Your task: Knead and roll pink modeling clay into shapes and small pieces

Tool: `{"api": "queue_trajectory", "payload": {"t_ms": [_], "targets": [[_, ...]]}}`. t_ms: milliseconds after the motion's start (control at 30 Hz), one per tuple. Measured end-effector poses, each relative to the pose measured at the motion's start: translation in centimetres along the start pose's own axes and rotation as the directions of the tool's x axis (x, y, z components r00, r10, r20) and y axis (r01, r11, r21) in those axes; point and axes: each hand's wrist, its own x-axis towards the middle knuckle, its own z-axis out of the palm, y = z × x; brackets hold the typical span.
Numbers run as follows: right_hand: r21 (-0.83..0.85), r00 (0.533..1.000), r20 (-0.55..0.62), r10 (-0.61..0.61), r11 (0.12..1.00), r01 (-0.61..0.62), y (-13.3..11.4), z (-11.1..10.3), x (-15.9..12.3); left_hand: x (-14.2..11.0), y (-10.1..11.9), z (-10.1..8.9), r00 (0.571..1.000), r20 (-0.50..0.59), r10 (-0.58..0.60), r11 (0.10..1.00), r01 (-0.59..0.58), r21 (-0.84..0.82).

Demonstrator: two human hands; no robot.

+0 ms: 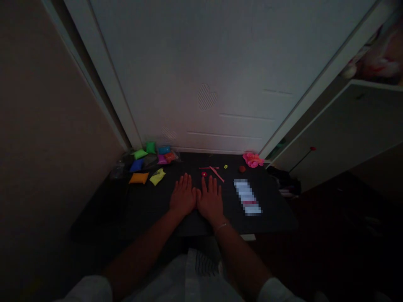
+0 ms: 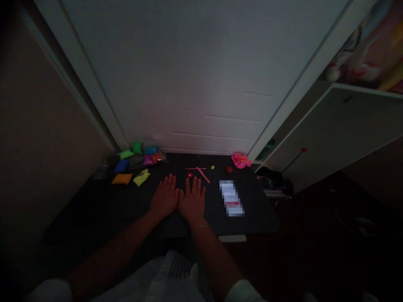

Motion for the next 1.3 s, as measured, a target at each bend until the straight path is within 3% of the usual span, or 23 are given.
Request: {"api": "queue_trajectory", "payload": {"t_ms": [133,200,367,433,533,600,800,1000,1067,1200,1300], "targets": [[0.012,0.994,0.005,-0.111,0.994,0.111,0.5,0.5,-4.7,-5.0,-0.3,0.1,0.994,0.012,0.106,0.994,-0.107,0.009],[0.003,0.996,-0.009,-0.084,0.996,0.084,0.4,0.5,-4.1,-4.4,-0.2,0.1,0.998,0.009,0.066,0.998,-0.067,0.016],[-0.006,0.999,-0.035,0.022,1.0,-0.023,0.3,-0.1,0.9,1.0,-0.3,-0.1,0.999,-0.01,-0.034,0.999,0.034,0.01],[-0.004,1.0,-0.018,-0.013,1.0,0.013,0.5,-0.1,0.1,0.1,-0.4,-0.1,1.0,0.014,-0.022,1.0,0.022,0.004],[0.012,0.993,-0.011,-0.117,0.993,0.117,0.8,0.4,-3.2,-3.4,-0.4,0.0,0.998,0.019,0.061,0.998,-0.061,0.015],[0.008,0.995,-0.024,-0.094,0.996,0.094,0.7,0.6,-4.0,-4.4,-0.3,0.0,0.997,0.016,0.069,0.997,-0.069,0.026],[-0.01,0.999,-0.031,0.019,1.0,-0.019,0.2,-0.1,0.8,0.0,-0.3,-0.3,0.998,0.016,-0.055,0.998,0.055,0.02],[0.013,0.995,-0.019,-0.101,0.995,0.101,0.9,0.5,-3.9,-4.6,-0.6,-0.1,0.998,0.001,0.06,0.998,-0.06,0.03],[0.005,0.998,-0.023,-0.06,0.998,0.06,0.8,0.4,-3.7,-4.2,-0.5,-0.2,1.0,-0.011,0.011,0.999,-0.01,0.041],[0.0,0.999,-0.008,0.037,0.999,-0.037,0.6,-0.2,-0.6,-1.0,-0.6,-0.3,0.998,-0.014,-0.055,0.998,0.056,0.037],[0.008,1.0,0.001,-0.016,1.0,0.016,1.0,-0.2,-1.2,-1.6,-0.8,-0.1,1.0,-0.008,-0.017,0.999,0.017,0.03]]}}
